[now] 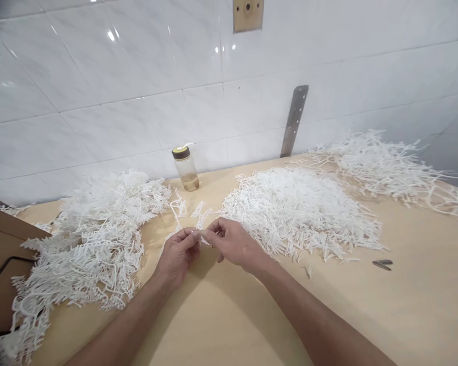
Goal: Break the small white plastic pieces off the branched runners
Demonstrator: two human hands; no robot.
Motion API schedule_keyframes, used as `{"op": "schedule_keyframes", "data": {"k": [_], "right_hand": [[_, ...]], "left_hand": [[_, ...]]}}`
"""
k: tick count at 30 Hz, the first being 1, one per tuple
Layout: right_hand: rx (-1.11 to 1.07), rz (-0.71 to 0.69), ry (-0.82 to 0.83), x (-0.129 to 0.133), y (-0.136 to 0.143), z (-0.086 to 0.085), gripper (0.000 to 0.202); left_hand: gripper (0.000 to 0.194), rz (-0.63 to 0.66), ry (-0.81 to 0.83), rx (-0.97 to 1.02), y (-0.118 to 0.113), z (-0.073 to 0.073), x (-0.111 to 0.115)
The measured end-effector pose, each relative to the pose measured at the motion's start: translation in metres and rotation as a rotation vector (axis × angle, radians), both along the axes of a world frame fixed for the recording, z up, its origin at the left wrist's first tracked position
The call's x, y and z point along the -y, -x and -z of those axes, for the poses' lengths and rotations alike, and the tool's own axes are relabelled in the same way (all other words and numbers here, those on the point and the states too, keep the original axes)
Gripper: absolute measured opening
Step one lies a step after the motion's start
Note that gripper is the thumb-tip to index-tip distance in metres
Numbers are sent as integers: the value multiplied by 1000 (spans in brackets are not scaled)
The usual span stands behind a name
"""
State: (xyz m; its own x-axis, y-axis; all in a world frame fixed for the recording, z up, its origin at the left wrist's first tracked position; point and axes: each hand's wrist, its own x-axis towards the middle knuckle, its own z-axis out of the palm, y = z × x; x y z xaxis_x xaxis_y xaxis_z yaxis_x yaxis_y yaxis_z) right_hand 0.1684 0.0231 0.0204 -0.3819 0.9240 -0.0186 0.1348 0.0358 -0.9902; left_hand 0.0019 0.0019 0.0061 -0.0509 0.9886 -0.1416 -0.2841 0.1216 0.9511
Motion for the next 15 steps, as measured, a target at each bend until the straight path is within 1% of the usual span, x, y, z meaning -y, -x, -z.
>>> {"op": "schedule_keyframes", "data": {"k": [3, 8, 11, 15], "right_hand": [[-118, 4, 51, -6, -5, 0, 36], [-166, -94, 95, -7, -4, -3, 35], [-172, -107, 87, -7, -3, 0, 36], [-161, -76, 76, -9, -3, 5, 37]], "left_hand": [[30, 71, 32, -24, 0, -2, 1], [30, 113, 41, -58, 0, -2, 3], [31, 118, 53, -90, 0, -2, 3], [32, 73, 54, -121, -1, -2, 4]]}}
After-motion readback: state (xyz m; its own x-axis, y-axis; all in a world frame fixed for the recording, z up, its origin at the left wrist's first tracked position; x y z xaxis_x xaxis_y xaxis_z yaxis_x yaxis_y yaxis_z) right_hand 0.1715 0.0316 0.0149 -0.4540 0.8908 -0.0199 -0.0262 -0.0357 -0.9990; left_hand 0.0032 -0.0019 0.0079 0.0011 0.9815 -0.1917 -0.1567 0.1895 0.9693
